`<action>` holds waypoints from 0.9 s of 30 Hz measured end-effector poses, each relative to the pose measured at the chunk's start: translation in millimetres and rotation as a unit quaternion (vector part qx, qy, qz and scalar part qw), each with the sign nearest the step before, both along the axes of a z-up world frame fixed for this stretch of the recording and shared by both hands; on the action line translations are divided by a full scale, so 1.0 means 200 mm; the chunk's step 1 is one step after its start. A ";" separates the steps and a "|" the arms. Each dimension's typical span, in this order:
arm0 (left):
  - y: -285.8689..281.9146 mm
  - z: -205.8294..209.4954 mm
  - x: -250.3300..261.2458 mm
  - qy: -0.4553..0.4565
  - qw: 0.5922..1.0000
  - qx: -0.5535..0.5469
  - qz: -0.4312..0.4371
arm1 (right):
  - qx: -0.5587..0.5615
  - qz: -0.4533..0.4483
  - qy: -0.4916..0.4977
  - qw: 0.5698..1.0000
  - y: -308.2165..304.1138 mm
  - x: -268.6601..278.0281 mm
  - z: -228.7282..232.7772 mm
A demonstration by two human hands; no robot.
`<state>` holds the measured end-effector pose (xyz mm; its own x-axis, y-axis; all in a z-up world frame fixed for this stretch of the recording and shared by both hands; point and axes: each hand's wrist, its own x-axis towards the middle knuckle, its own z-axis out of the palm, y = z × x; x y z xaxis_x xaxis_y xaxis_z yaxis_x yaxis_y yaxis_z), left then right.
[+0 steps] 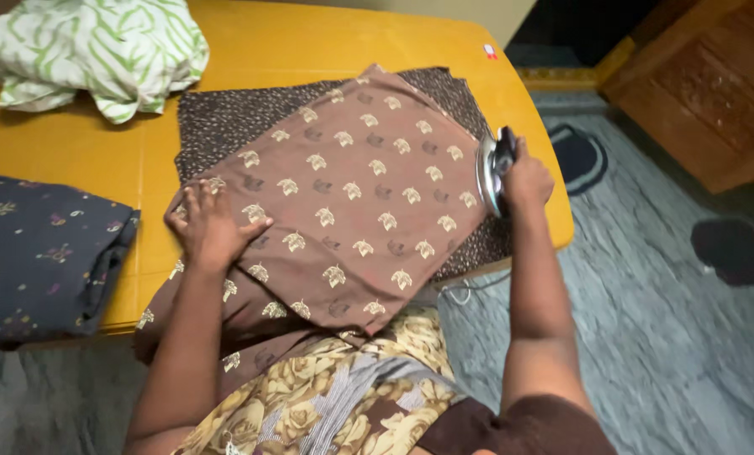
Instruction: The person irons a brown patterned garment on a yellow table. They repeatedly smooth the fabric, fold sections, and use an electric iron to press the material flat. The person adjusts the garment several times to ensure even coverage.
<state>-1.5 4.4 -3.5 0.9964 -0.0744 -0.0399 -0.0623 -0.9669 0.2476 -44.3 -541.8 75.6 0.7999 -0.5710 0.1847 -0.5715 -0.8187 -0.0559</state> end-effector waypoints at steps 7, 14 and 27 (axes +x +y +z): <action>-0.01 0.02 -0.01 0.005 1.000 -0.014 0.011 | 0.032 0.214 0.028 0.976 0.76 -0.19 -0.05; -0.01 0.03 -0.01 -0.001 1.000 0.006 0.004 | 0.087 0.236 0.094 0.963 0.88 -0.16 0.06; -0.02 0.04 0.00 -0.004 1.000 0.008 0.000 | 0.011 0.068 0.033 0.997 0.10 0.26 0.13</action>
<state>-2.3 0.1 3.8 0.9967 -0.0740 -0.0327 -0.0644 -0.9706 0.2320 6.9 -521.6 101.6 0.8800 -0.4602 0.1174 -0.4589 -0.8876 -0.0394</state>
